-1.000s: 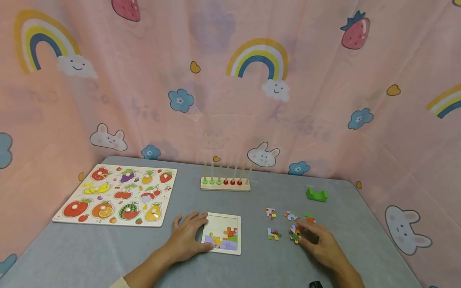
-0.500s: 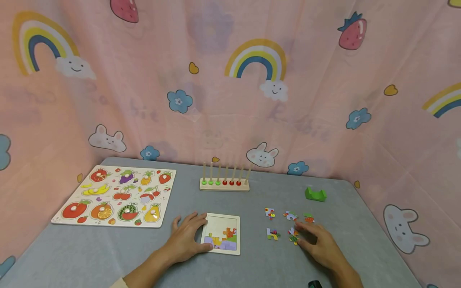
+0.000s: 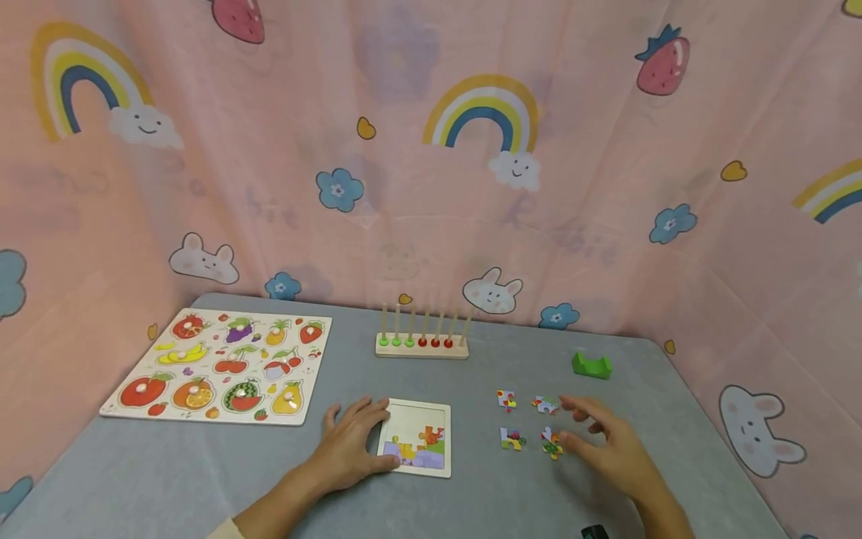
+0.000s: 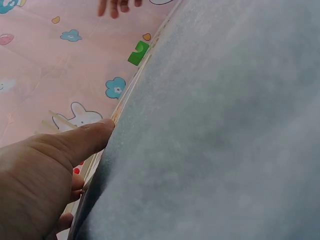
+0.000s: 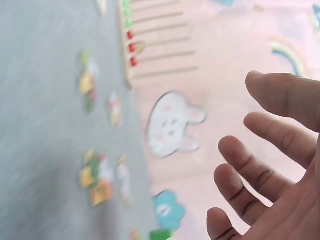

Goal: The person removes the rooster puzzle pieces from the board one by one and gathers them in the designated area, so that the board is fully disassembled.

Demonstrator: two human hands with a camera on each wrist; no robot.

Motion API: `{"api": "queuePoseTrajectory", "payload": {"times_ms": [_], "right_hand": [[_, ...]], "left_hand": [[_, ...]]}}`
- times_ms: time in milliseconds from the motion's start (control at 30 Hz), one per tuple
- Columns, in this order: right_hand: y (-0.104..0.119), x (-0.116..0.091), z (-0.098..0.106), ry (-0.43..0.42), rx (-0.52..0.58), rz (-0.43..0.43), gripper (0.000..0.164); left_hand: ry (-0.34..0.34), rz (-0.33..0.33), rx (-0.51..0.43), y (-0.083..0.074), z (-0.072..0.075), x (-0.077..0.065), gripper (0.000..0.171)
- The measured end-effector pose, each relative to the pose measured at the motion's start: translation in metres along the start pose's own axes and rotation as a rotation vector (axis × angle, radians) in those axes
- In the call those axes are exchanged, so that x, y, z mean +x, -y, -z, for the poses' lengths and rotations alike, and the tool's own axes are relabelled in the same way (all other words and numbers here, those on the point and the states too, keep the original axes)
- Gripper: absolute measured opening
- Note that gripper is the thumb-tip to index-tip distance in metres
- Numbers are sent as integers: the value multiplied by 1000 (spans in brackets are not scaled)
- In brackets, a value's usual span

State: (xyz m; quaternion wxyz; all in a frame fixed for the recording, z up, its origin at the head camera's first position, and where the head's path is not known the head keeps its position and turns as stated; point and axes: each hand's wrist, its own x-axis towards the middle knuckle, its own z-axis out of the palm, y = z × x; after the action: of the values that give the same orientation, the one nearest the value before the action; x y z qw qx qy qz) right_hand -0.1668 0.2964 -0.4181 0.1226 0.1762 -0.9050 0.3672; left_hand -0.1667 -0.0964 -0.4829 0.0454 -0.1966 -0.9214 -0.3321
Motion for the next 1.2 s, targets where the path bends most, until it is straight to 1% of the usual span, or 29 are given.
{"api": "queuePoseTrajectory", "payload": {"times_ms": [200,333,500,600,700,867,1033,1067,1200], "right_hand": [[25,6,7,-13,-8,48,50],[42,9,8,-31,34,119,53],[60,15,3,-58,66,199,55],[69,20,-2,-57,81,234,55],[78,25,-8,-47,111,240,53],[93,33,-21,-29,117,226,50],[101,39,-34,-13,136,244,49],[106,40,-35,-9,139,240,49],[107,44,-47,4,169,241,49]], "left_hand": [[1,6,7,-1,0,0,65],[2,5,11,-2,1,1,64],[-2,8,11,-3,2,0,63],[-3,10,11,-3,2,0,63],[-1,9,9,-3,2,0,63],[-1,10,3,-2,1,0,63],[-2,5,2,-2,1,0,64],[-2,3,2,-2,1,0,64],[-3,0,0,-2,1,0,64]]}}
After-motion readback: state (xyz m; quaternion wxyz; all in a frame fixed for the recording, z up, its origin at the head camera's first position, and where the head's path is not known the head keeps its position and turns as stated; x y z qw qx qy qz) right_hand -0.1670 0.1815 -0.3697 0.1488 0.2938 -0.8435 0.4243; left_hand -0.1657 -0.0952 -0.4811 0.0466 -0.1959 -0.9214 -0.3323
